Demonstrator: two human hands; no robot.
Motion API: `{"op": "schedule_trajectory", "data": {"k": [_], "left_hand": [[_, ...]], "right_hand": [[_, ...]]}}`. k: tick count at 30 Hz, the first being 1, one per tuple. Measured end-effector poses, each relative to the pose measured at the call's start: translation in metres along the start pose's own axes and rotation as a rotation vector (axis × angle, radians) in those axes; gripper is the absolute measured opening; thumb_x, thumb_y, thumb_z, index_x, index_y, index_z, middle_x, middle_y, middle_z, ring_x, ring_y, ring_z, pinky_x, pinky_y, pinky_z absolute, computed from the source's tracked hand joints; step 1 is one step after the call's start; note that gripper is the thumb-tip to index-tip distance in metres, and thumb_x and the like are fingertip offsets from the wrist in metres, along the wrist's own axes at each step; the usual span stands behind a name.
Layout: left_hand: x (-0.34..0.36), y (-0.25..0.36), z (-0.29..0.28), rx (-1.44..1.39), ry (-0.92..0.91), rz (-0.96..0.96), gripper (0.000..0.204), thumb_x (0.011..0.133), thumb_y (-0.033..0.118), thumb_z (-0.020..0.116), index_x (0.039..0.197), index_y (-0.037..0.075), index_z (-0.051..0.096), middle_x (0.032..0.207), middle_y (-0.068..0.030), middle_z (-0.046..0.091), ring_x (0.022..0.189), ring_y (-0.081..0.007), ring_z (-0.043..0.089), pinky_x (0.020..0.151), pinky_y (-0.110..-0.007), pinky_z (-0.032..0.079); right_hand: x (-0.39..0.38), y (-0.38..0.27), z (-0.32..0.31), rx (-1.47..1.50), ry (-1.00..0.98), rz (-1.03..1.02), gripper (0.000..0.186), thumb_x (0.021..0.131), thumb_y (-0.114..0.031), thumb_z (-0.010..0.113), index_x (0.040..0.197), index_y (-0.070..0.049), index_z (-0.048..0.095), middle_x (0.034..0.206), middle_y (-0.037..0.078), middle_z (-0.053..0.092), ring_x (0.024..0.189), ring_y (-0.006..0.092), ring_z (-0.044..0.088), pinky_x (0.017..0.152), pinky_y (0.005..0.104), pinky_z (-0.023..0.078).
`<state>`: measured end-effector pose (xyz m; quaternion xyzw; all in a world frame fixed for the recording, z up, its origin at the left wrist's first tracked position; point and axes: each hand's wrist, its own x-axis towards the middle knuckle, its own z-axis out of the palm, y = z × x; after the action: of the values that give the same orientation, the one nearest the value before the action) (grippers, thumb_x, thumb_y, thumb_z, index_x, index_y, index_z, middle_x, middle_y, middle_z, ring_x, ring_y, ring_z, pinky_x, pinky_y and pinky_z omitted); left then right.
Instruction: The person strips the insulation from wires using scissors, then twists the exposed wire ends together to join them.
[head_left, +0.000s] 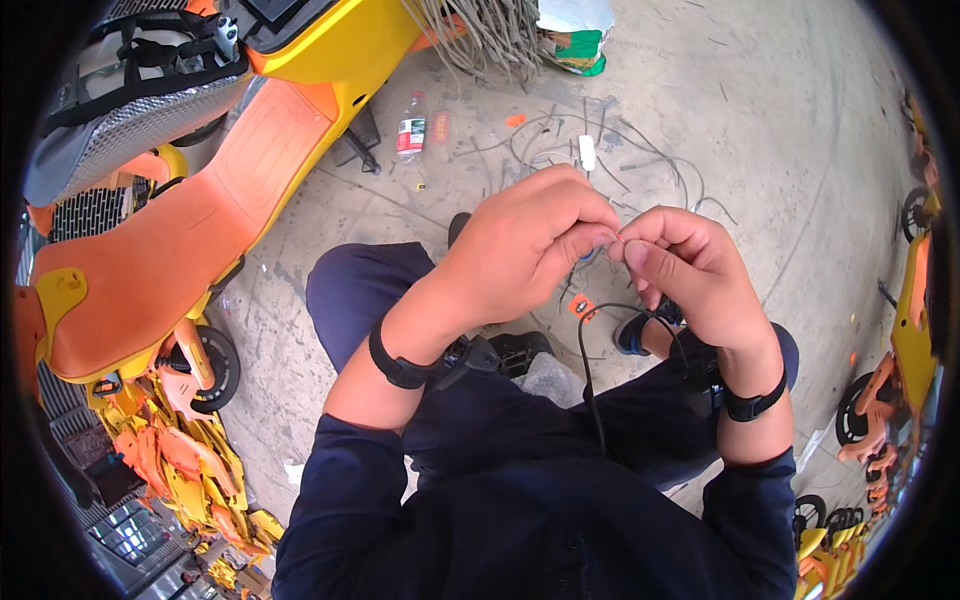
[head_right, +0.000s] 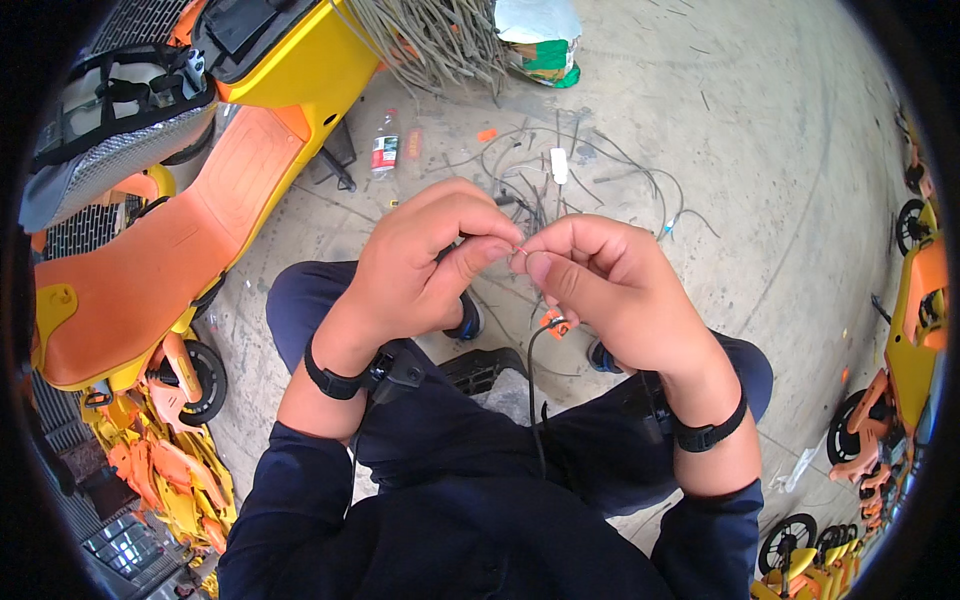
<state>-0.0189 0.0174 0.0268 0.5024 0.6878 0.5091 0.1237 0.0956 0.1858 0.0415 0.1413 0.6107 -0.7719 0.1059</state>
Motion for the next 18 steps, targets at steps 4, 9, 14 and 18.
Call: {"op": "schedule_trajectory", "data": {"k": [4, 9, 14, 18], "left_hand": [[0.002, 0.003, 0.004, 0.056, 0.096, 0.104, 0.009, 0.081, 0.003, 0.063, 0.09, 0.005, 0.062, 0.081, -0.0078, 0.06, 0.074, -0.0234, 0.057, 0.064, -0.029, 0.046], [0.001, 0.002, 0.005, 0.09, 0.169, 0.166, 0.013, 0.08, 0.002, 0.064, 0.093, 0.004, 0.062, 0.084, -0.0091, 0.06, 0.075, -0.0236, 0.058, 0.065, -0.03, 0.047], [0.002, 0.002, 0.011, 0.108, 0.244, 0.158, 0.018, 0.079, 0.002, 0.067, 0.097, 0.002, 0.063, 0.087, -0.01, 0.061, 0.077, -0.0202, 0.06, 0.067, -0.027, 0.049], [0.001, 0.009, 0.013, 0.062, 0.35, 0.089, 0.015, 0.078, 0.0, 0.069, 0.092, 0.0, 0.064, 0.087, -0.0112, 0.062, 0.071, -0.0154, 0.06, 0.062, -0.024, 0.049]], "right_hand": [[0.002, 0.006, -0.002, 0.507, -0.233, 0.151, 0.014, 0.094, -0.011, 0.05, 0.096, 0.0, 0.059, 0.067, -0.001, 0.052, 0.052, 0.005, 0.043, 0.045, 0.0192, 0.035], [0.004, 0.01, 0.001, 0.662, -0.24, 0.078, 0.014, 0.094, -0.01, 0.049, 0.096, 0.0, 0.058, 0.066, -0.002, 0.05, 0.05, 0.0036, 0.04, 0.044, 0.0178, 0.028], [-0.001, 0.007, 0.013, 0.11, 0.154, -0.241, 0.007, 0.09, -0.004, 0.055, 0.093, 0.0, 0.06, 0.066, -0.004, 0.052, 0.05, 0.0028, 0.038, 0.045, 0.0174, 0.029], [0.0, 0.013, 0.009, -0.516, 0.348, -0.622, 0.01, 0.081, 0.003, 0.061, 0.091, 0.0, 0.062, 0.066, 0.001, 0.056, 0.051, 0.0065, 0.046, 0.047, 0.0207, 0.036]]}}
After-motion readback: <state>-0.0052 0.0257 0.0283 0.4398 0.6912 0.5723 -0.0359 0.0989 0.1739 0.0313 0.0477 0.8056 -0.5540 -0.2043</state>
